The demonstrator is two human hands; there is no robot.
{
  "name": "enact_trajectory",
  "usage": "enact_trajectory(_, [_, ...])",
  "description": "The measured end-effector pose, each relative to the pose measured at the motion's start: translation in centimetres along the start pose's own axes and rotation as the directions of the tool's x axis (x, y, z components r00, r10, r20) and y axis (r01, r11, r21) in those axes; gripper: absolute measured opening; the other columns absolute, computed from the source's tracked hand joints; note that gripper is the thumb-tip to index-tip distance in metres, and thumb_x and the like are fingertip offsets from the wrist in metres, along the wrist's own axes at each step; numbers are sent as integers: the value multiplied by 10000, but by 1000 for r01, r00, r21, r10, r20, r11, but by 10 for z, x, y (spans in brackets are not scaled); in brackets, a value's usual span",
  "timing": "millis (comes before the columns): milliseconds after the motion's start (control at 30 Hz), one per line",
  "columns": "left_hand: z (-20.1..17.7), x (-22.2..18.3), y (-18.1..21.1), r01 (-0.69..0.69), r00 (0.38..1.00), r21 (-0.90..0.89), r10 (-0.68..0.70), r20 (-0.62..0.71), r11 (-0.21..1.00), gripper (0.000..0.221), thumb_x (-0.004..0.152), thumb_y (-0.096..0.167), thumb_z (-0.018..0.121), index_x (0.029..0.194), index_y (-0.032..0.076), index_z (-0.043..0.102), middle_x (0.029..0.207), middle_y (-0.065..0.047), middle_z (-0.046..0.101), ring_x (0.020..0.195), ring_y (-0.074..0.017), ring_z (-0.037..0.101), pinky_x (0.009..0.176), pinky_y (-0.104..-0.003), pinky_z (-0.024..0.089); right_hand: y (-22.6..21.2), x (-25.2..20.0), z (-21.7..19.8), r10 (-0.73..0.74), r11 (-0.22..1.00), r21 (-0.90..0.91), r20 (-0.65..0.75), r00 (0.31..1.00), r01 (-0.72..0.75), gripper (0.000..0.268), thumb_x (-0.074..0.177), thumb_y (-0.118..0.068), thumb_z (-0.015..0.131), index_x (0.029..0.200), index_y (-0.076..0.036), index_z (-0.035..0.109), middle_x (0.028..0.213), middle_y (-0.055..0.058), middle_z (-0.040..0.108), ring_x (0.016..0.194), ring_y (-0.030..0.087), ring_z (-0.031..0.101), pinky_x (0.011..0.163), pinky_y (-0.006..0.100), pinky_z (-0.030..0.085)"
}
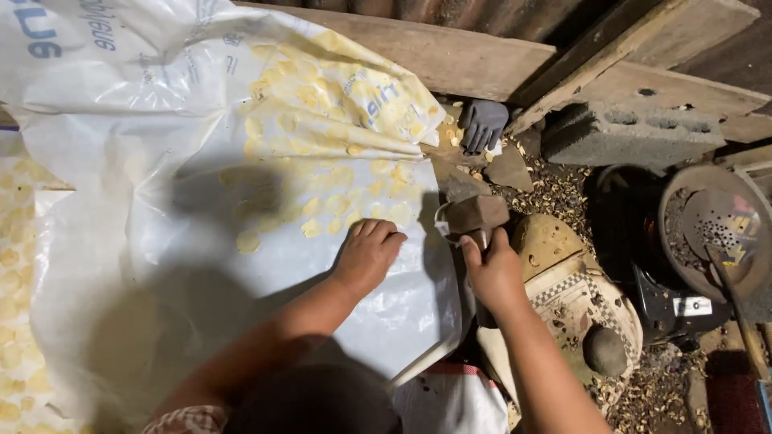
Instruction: Roasting nuts in a pan over a portable stove, then crushing and peeling them using a stone and a hammer.
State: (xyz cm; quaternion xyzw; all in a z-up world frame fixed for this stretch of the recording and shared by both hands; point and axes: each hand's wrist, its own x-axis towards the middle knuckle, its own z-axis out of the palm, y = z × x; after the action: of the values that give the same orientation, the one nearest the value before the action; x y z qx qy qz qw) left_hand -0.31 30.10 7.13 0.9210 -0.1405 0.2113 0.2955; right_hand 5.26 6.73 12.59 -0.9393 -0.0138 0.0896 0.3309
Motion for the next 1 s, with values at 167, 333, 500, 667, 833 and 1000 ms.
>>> enact_trajectory(167, [22, -6, -17, 42, 998, 2, -42, 36, 999, 250, 869, 77, 632, 1108, 101, 700, 1108, -60, 642, 1104, -276, 607, 1002, -412, 470, 22, -14, 45, -20, 994, -112, -102, 995, 8, 474, 953, -388, 675, 1149, 21, 536, 861, 323, 704, 811, 514, 691, 707, 542, 556])
enact_trajectory(333, [30, 6, -7, 101, 994, -7, -101, -34, 995, 274, 909, 65, 618, 1174, 108, 672, 1100, -67, 663, 1085, -290, 614, 989, -428, 475, 2, -9, 13, -60, 990, -128, -26, 998, 56, 481, 946, -340, 709, 1202, 26, 530, 831, 338, 690, 767, 517, 683, 683, 552, 554])
enact_trajectory(500, [47, 6, -10, 276, 960, -70, -270, 76, 959, 391, 926, 177, 687, 1281, 59, 574, 1049, -163, 661, 1038, -346, 606, 951, -452, 468, -45, -42, -37, -7, 973, 227, -132, 991, 37, 298, 993, -277, 607, 1123, -10, 593, 709, 186, 707, 597, 283, 708, 556, 449, 577])
enact_trajectory(667, [49, -15, -26, 150, 989, 59, -149, -27, 987, 300, 935, 110, 666, 1218, 55, 583, 1079, -166, 656, 1068, -355, 597, 973, -468, 457, 17, -28, 64, -220, 975, -38, -198, 955, 217, 323, 1004, -317, 634, 1093, -10, 582, 727, 243, 689, 669, 396, 684, 634, 513, 553])
enact_trajectory(833, [0, -14, -28, 272, 958, 55, -265, -110, 961, 205, 981, 132, 665, 1167, 89, 589, 1118, -110, 656, 1132, -328, 600, 1021, -442, 467, -10, -15, 70, -33, 986, -165, 18, 999, 35, 666, 930, -367, 627, 1379, 68, 396, 795, 370, 669, 748, 566, 658, 656, 622, 526])
enact_trajectory(1000, [-29, -27, -13, 40, 999, -1, -40, 30, 999, 235, 831, 162, 706, 1047, 72, 682, 1021, -100, 645, 1030, -316, 595, 932, -443, 459, -25, 7, 22, -45, 975, -209, 128, 991, 71, 506, 952, -429, 679, 1138, 19, 532, 897, 367, 686, 896, 549, 667, 779, 584, 539])
